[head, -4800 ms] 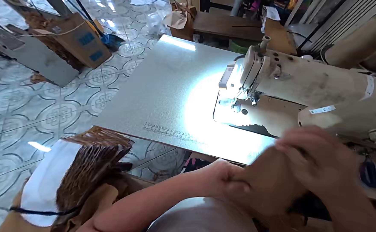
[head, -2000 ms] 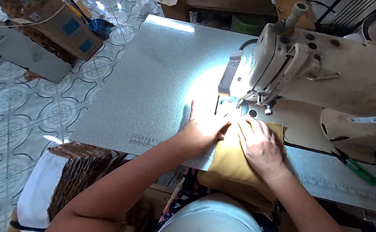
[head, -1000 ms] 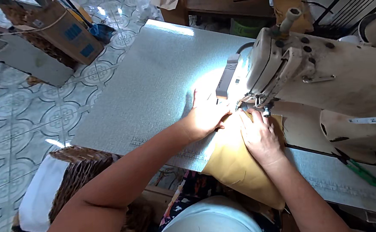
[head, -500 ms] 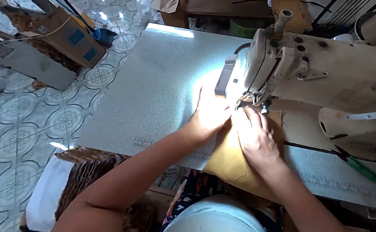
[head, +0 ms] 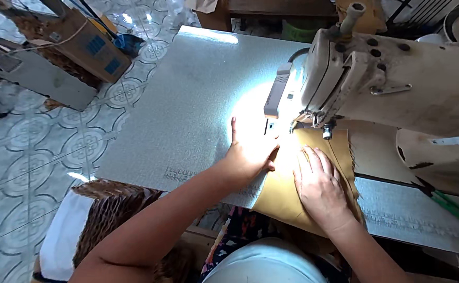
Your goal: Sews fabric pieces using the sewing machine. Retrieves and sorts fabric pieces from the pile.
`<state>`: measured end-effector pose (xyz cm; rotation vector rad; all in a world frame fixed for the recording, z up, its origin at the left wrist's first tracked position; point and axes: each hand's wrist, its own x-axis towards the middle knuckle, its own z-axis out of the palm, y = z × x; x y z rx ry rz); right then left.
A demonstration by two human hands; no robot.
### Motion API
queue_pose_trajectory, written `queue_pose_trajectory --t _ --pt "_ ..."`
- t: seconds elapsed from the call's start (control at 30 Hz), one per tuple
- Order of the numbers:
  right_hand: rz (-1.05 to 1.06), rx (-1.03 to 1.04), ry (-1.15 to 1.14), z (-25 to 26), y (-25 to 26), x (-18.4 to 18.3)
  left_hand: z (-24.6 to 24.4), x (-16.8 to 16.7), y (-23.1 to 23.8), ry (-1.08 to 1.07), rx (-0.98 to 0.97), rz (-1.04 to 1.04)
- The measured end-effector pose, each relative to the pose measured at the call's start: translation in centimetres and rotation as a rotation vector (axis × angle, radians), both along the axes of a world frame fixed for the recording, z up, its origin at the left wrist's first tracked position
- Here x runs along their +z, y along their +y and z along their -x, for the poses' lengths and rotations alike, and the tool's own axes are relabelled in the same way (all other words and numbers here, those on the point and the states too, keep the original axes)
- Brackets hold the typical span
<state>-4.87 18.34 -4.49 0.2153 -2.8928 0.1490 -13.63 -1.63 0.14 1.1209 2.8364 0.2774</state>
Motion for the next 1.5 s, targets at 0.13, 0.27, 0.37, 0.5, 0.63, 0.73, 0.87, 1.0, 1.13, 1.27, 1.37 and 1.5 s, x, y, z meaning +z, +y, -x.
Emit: queue_pose_trajectory --t 0.13,0.27,0.37,0.5,0.63,0.73,0.87,1.0,1.13,1.27,1.37,1.5 --pt "0.055 0.027 -0.001 2.1 1.0 -0.1 2.1 0.4 0.9 0.016 0.023 0.055" --pt "0.079 0.033 -0.043 3.8 1.7 0.2 3.6 -0.1 1.3 0.067 0.028 0.072" --pt "0.081 0.038 -0.062 4.2 1.8 0.5 3.9 0.1 1.5 0.048 0.046 0.081" --pt "0.104 0.009 -0.072 3.7 1.4 0.8 2.5 -1.0 1.5 0.165 -0.022 -0.168" --pt "0.058 0.015 0.023 1.0 0.0 0.6 -0.3 -0.4 1.7 0.089 0.068 -0.062" --pt "0.036 -0.001 0.048 -0.2 0.1 0.1 -1.4 -1.0 1.2 0.151 0.080 -0.070" --pt "0.023 -0.007 0.038 -0.6 0.0 0.0 -1.9 -1.6 0.7 0.262 0.018 -0.113" --pt "-0.005 -0.005 0.041 -1.5 0.1 0.0 -2.7 -2.2 0.4 0.305 -0.001 -0.095" --pt "0.010 -0.005 0.043 -1.6 0.3 -0.1 -3.3 -2.5 0.3 0.324 0.012 -0.023" --pt "0.014 -0.008 0.052 -1.5 0.2 0.0 -3.8 -2.8 0.4 0.341 0.041 0.006" --pt "0.010 -0.007 0.056 -1.5 0.2 0.0 -3.7 -3.0 0.3 0.311 0.046 -0.037" --pt "0.014 0.010 0.049 -1.0 0.6 -0.1 -3.3 -2.8 0.3 0.265 0.055 -0.073"
